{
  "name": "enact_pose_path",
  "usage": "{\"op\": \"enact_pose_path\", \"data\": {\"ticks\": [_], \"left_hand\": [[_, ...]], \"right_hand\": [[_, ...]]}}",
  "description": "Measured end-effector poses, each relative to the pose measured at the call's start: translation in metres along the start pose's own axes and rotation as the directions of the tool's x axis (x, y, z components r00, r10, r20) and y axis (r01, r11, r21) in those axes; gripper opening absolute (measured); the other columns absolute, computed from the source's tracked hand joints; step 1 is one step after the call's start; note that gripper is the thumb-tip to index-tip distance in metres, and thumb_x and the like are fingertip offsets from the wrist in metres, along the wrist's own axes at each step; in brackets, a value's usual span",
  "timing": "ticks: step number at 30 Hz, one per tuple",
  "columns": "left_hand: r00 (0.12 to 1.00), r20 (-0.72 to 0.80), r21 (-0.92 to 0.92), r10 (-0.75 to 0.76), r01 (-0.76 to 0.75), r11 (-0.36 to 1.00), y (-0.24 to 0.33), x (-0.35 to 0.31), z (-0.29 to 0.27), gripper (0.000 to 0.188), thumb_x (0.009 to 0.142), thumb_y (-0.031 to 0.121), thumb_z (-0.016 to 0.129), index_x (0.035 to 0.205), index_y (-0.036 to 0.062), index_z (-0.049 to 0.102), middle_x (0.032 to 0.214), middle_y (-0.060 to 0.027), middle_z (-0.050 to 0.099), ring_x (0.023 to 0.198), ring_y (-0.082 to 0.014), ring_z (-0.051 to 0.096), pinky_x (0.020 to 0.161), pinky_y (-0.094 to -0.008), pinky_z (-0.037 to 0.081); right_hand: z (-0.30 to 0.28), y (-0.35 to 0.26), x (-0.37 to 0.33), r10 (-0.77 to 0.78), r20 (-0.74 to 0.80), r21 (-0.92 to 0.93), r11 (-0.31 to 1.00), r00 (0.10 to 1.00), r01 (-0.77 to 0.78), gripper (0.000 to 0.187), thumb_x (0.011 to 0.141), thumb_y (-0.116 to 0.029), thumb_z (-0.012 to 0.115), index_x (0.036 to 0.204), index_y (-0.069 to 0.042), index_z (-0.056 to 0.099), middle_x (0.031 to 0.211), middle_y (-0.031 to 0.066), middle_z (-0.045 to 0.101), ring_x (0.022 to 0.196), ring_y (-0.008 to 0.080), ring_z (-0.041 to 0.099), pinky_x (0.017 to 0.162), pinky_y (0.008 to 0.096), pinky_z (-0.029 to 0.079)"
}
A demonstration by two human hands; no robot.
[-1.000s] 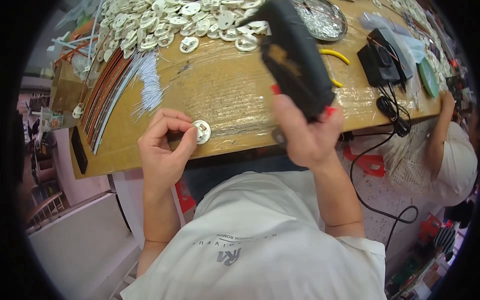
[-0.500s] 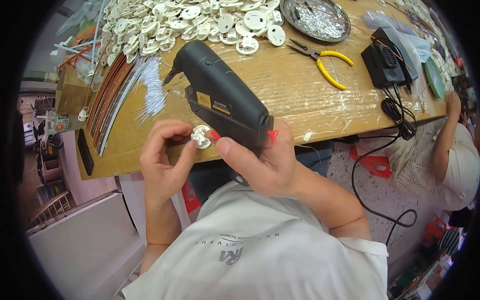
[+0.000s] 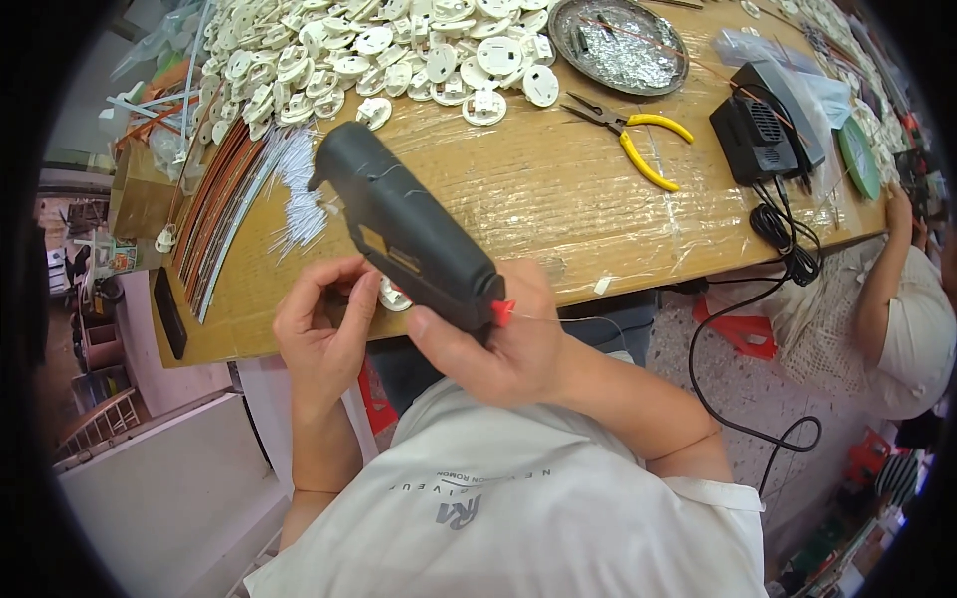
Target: Using a hot glue gun to attach small white circular plastic components onto electronic strips.
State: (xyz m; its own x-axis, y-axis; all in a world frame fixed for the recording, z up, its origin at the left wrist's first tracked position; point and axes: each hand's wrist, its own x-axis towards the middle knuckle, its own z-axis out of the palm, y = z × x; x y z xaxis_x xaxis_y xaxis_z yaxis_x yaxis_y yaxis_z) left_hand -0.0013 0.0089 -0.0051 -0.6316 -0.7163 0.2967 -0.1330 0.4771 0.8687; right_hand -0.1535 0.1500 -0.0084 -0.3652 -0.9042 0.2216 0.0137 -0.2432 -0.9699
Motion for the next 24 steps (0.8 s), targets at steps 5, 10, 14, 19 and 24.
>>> {"op": "enact_pose_path", "data": {"ticks": [5,10,14,19,24], "left_hand": [[0.999,-0.017,0.028,-0.034,0.034,0.999,0.000,0.001,0.003,0.009,0.085,-0.004,0.073,0.094,-0.0034,0.070,0.084,-0.0090,0.070,0.074,-0.0142,0.065,0.069,-0.0259,0.053],[1.000,0.006,0.090,0.003,-0.004,0.996,0.008,0.002,0.003,0.009,0.086,-0.006,0.070,0.094,-0.0038,0.069,0.088,-0.0109,0.068,0.075,-0.0169,0.065,0.068,-0.0271,0.052],[0.984,0.088,0.147,0.152,-0.164,0.975,0.003,0.000,0.001,0.013,0.086,-0.008,0.067,0.098,-0.0039,0.069,0.097,-0.0141,0.065,0.083,-0.0248,0.064,0.071,-0.0312,0.051],[0.968,0.137,0.299,0.211,-0.244,0.922,0.005,-0.008,-0.003,0.023,0.082,-0.001,0.074,0.104,-0.0022,0.068,0.107,-0.0151,0.062,0.092,-0.0311,0.061,0.078,-0.0378,0.050],[0.949,0.218,0.325,0.228,-0.290,0.900,0.011,-0.007,-0.001,0.031,0.080,0.004,0.078,0.109,-0.0024,0.067,0.111,-0.0159,0.061,0.100,-0.0303,0.061,0.086,-0.0361,0.050]], "right_hand": [[0.008,0.002,0.004,-0.019,-0.045,0.060,0.998,0.999,0.021,0.030,0.095,-0.001,0.054,0.123,0.008,0.062,0.114,0.0165,0.072,0.105,0.0170,0.067,0.090,0.0298,0.054],[0.007,0.003,0.002,0.074,-0.015,0.072,0.995,0.997,-0.073,0.030,0.096,-0.001,0.054,0.124,0.008,0.062,0.112,0.0159,0.072,0.105,0.0179,0.068,0.089,0.0307,0.055],[0.009,-0.002,0.002,0.122,-0.018,0.090,0.989,0.992,-0.120,0.030,0.097,-0.001,0.053,0.124,0.007,0.062,0.113,0.0158,0.072,0.105,0.0185,0.069,0.088,0.0317,0.056],[0.008,0.001,0.005,0.151,-0.049,0.200,0.970,0.987,-0.139,0.033,0.098,-0.012,0.053,0.124,0.006,0.060,0.114,0.0182,0.071,0.106,0.0227,0.069,0.084,0.0323,0.058],[-0.003,-0.010,0.001,0.190,-0.246,0.364,0.927,0.950,-0.091,0.035,0.097,-0.019,0.054,0.122,0.004,0.060,0.108,0.0176,0.071,0.101,0.0258,0.070,0.082,0.0356,0.059]]}}
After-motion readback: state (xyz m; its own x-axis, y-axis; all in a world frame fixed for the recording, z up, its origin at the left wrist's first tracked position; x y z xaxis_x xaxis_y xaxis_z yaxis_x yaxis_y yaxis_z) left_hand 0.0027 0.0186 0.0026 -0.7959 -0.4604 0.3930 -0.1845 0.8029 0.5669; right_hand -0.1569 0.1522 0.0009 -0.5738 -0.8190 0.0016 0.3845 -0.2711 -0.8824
